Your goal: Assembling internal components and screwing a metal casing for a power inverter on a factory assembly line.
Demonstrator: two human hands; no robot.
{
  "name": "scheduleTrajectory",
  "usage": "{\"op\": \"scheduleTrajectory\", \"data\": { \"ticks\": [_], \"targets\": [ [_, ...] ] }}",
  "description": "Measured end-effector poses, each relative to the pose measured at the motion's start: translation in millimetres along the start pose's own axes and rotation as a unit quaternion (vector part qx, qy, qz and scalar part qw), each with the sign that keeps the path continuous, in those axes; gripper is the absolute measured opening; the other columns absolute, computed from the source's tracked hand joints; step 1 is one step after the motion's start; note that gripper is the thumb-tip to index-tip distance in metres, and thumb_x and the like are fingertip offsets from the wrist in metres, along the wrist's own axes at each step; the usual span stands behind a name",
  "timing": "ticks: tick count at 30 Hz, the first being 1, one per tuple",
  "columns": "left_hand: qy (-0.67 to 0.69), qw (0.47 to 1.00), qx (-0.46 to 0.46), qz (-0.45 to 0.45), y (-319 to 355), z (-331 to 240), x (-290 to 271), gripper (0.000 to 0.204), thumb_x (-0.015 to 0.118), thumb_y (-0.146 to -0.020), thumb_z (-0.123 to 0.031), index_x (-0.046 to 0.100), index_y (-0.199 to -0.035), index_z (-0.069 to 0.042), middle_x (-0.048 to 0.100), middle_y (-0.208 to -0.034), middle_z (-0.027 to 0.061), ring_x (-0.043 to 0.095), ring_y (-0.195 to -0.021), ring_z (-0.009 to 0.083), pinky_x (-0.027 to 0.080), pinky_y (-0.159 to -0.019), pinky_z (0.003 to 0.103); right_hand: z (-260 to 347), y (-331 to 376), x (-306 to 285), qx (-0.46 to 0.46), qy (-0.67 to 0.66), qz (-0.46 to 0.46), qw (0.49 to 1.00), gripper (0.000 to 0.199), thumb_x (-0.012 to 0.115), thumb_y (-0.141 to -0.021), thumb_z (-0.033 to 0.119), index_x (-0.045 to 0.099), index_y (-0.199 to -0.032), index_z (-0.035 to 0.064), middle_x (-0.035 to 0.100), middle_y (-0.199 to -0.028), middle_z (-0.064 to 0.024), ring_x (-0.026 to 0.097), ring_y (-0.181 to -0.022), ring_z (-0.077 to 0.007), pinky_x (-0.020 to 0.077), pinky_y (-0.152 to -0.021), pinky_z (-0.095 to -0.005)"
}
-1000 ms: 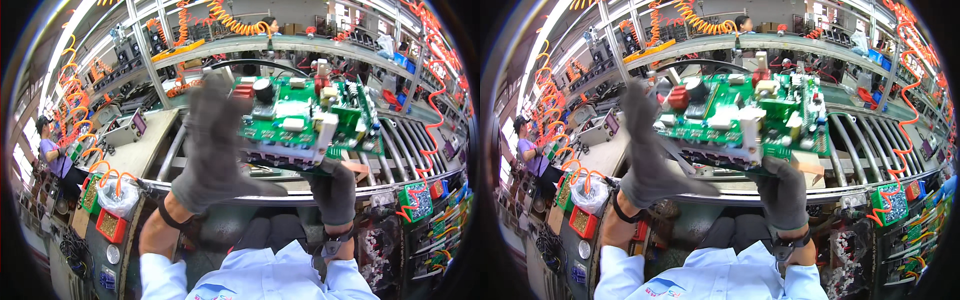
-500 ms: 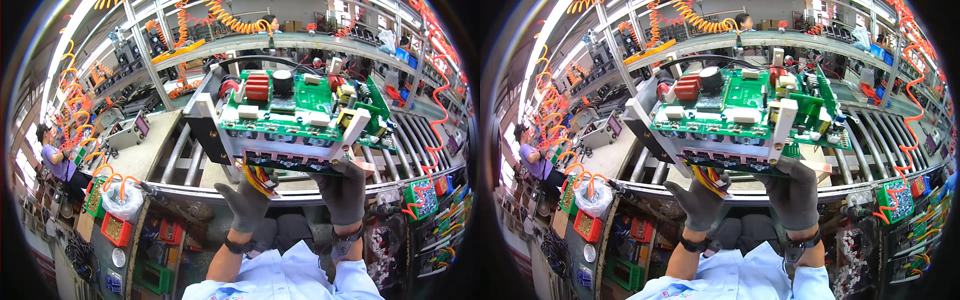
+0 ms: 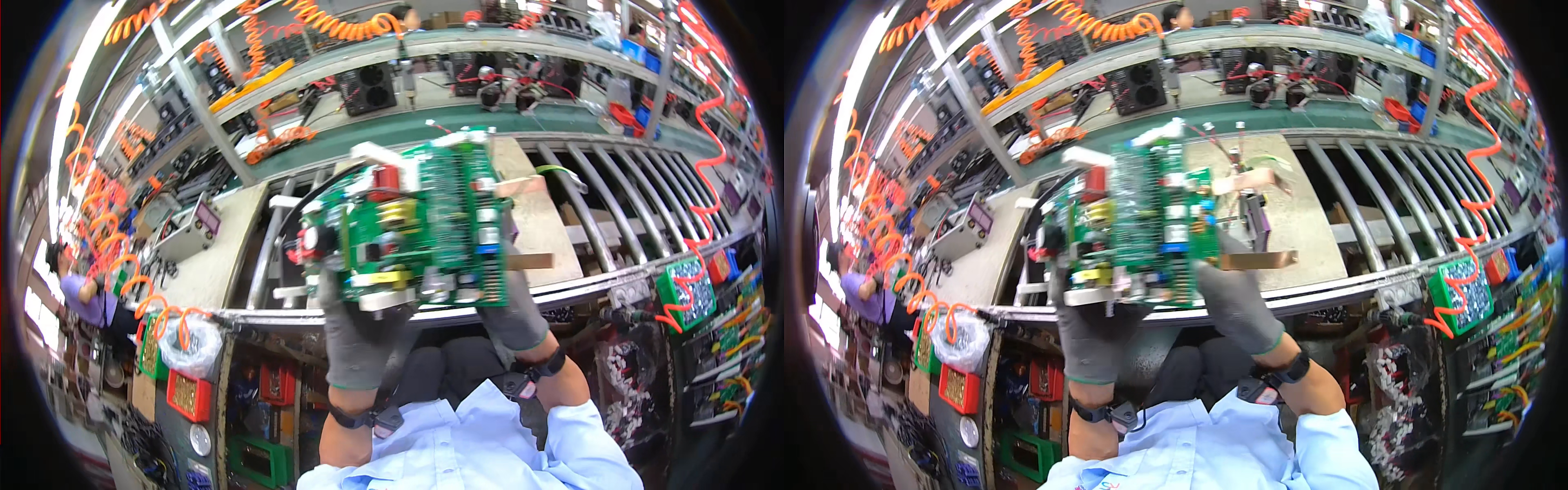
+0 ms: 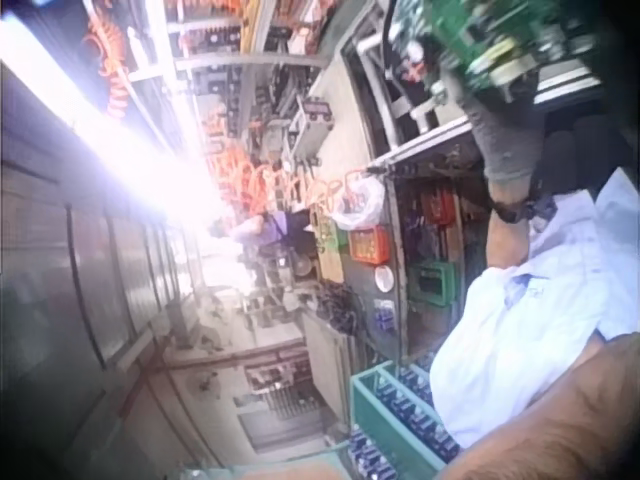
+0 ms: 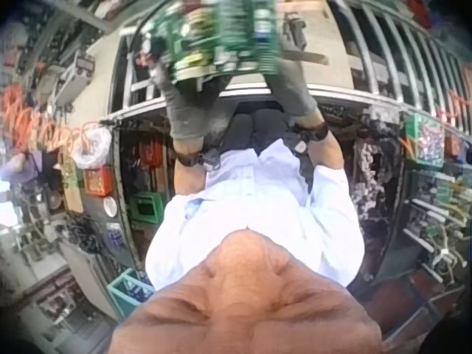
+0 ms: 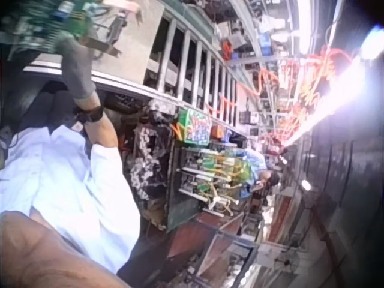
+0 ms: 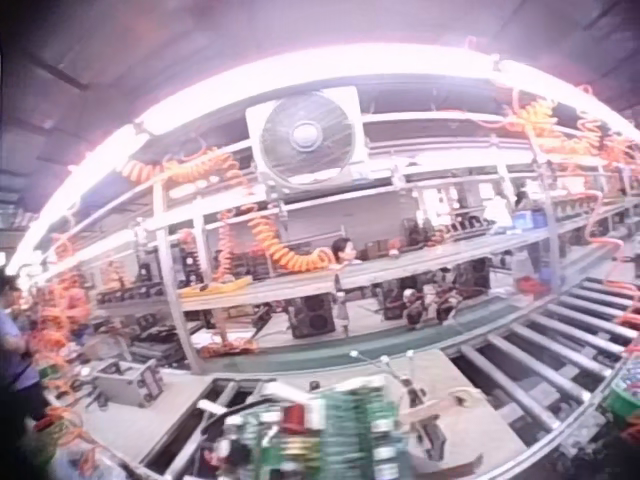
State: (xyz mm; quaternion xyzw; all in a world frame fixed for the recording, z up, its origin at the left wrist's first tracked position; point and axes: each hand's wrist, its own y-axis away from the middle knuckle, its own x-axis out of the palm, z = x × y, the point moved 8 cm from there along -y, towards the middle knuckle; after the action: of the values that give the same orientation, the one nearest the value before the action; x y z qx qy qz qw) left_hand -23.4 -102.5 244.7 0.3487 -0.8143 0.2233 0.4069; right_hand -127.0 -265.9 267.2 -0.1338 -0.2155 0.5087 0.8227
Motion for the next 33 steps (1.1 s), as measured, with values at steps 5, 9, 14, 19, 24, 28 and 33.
{"op": "scheduleTrajectory", "data": {
  "ticks": [5, 9, 14, 19, 24, 28, 33],
  "targets": [
    [0.052, 0.998, 0.019, -0.027, -13.1, -18.4, -10.9, 0.069, 0.06, -0.098, -0.056, 0.044, -0.153, -0.017, 0.052, -0.152, 0.0089, 0.048, -0.141, 0.032, 0.038, -0.116, 0.065, 17.0, -14.5, 11.0, 0.021, 0.065, 0.132, 0.989, 0.069, 0.073, -0.092, 0.02, 0.044, -0.151, 0.0019, 0.07, -0.121, -0.01, 0.063, -0.111, -0.0156, 0.0513, -0.099, -0.0326],
    [-0.028, 0.985, 0.146, -0.082, -19.8, -49.8, -17.7, 0.077, 0.062, -0.094, -0.063, 0.045, -0.154, -0.017, 0.046, -0.157, 0.013, 0.046, -0.141, 0.039, 0.043, -0.109, 0.072, 27.2, -25.1, -35.6, 0.115, 0.327, 0.187, 0.919, 0.074, 0.083, -0.085, 0.031, 0.054, -0.145, -0.001, 0.068, -0.132, -0.0211, 0.065, -0.123, -0.0304, 0.0484, -0.108, -0.0379],
    [-0.02, 0.973, 0.227, -0.049, -22.6, -70.9, -11.6, 0.077, 0.073, -0.094, -0.045, 0.037, -0.155, -0.016, 0.043, -0.154, 0.0198, 0.054, -0.133, 0.0415, 0.053, -0.105, 0.066, 79.6, -101.9, -95.3, -0.112, 0.711, 0.017, 0.694, 0.09, 0.084, -0.079, 0.048, 0.049, -0.145, -0.0029, 0.053, -0.149, -0.0242, 0.046, -0.144, -0.037, 0.0379, -0.118, -0.0477],
    [-0.024, 0.975, 0.219, -0.032, -30.3, -65.5, -10.6, 0.078, 0.078, -0.092, -0.021, 0.031, -0.155, -0.016, 0.042, -0.154, 0.0235, 0.056, -0.131, 0.0411, 0.059, -0.101, 0.059, 3.7, -188.6, -79.8, 0.063, 0.796, 0.243, 0.55, 0.14, 0.09, -0.057, 0.071, 0.03, -0.158, -0.0053, 0.042, -0.158, -0.0282, 0.038, -0.149, -0.043, 0.0259, -0.122, -0.0646],
    [0.078, 0.983, 0.162, -0.023, -34.3, -53.9, -14.0, 0.067, 0.061, -0.1, -0.046, 0.04, -0.155, -0.015, 0.046, -0.153, 0.0218, 0.056, -0.131, 0.0425, 0.056, -0.1, 0.067, -85.4, -159.6, -54.8, 0.053, 0.827, 0.403, 0.388, 0.072, 0.076, -0.086, 0.045, 0.052, -0.145, 0.0113, 0.064, -0.136, -0.0178, 0.058, -0.13, -0.0411, 0.0347, -0.112, -0.068],
    [-0.074, 0.969, 0.224, -0.079, -37.9, -54.4, -22.1, 0.07, 0.055, -0.1, -0.06, 0.046, -0.153, -0.015, 0.048, -0.153, 0.0184, 0.053, -0.134, 0.0423, 0.054, -0.1, 0.07, -106.8, -144.3, -45.8, -0.046, 0.728, 0.358, 0.583, 0.011, 0.065, -0.085, 0.007, 0.073, -0.081, 0.0001, 0.071, -0.084, -0.0195, 0.07, -0.074, -0.034, 0.0547, -0.071, -0.0419],
    [-0.275, 0.893, 0.314, -0.169, -37.6, -49.4, -29.9, 0.068, 0.06, -0.098, -0.056, 0.045, -0.152, -0.017, 0.049, -0.151, 0.0161, 0.053, -0.134, 0.0404, 0.053, -0.102, 0.068, -97.7, -196.0, -60.8, 0.023, 0.8, 0.344, 0.491, 0.039, 0.072, -0.079, 0.024, 0.073, -0.114, 0.007, 0.073, -0.101, -0.0204, 0.072, -0.097, -0.0341, 0.0553, -0.082, -0.0405]
  ]
}}
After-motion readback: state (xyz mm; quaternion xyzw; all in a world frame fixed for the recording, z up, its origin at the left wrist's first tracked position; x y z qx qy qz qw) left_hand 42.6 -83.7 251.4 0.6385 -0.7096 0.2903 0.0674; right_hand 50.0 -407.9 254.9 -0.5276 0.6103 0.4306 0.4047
